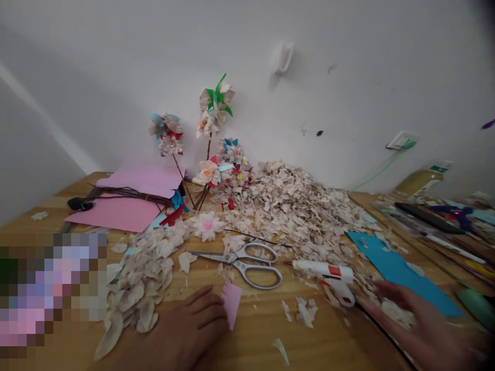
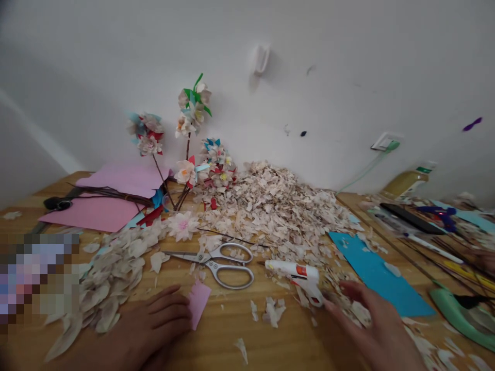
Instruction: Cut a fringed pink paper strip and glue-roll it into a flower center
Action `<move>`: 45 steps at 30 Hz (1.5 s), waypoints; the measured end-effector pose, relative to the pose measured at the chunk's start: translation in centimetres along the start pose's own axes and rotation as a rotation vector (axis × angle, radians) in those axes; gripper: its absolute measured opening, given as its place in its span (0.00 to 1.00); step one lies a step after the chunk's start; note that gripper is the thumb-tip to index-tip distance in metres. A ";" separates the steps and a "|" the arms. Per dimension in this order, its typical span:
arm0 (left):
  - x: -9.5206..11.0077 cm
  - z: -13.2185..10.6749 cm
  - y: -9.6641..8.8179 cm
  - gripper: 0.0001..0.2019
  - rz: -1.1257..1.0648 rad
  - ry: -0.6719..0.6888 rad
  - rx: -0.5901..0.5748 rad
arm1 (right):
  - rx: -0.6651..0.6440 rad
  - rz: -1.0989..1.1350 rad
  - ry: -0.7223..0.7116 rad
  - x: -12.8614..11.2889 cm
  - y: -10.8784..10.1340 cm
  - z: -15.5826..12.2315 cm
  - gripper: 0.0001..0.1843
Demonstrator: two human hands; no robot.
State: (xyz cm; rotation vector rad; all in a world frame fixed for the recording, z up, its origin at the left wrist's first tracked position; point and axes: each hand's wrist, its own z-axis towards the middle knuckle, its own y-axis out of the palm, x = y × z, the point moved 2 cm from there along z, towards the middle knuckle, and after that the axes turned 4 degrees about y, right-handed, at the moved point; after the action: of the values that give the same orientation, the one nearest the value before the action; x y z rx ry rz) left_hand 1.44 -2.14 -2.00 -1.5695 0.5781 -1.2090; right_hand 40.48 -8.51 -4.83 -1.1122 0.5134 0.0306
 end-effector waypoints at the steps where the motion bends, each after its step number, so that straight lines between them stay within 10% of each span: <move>1: 0.0 0.1 0.1 0.20 0.002 -0.011 -0.011 | -0.054 0.018 0.002 -0.1 0.6 0.7 0.22; 9: -0.4 -0.3 0.6 0.25 -0.023 -0.021 0.011 | -0.265 0.167 -0.027 -3.2 5.1 3.0 0.26; 15: -0.9 -0.8 0.7 0.28 -0.075 -0.025 0.013 | -0.289 0.371 0.196 -4.6 3.1 2.7 0.20; 25: -1.4 -2.0 0.6 0.33 -0.158 -0.058 0.025 | -0.918 0.309 -0.017 -15.8 2.7 -1.7 0.13; 45: -1.6 -2.1 0.6 0.33 -0.163 -0.004 0.054 | -0.947 0.099 -0.238 -17.9 3.6 -1.7 0.10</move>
State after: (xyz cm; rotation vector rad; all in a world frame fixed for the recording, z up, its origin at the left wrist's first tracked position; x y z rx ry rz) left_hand -0.99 -1.92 -3.31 -1.5972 0.4179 -1.3320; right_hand 23.00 -4.27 -1.15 -1.9718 0.3298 0.5310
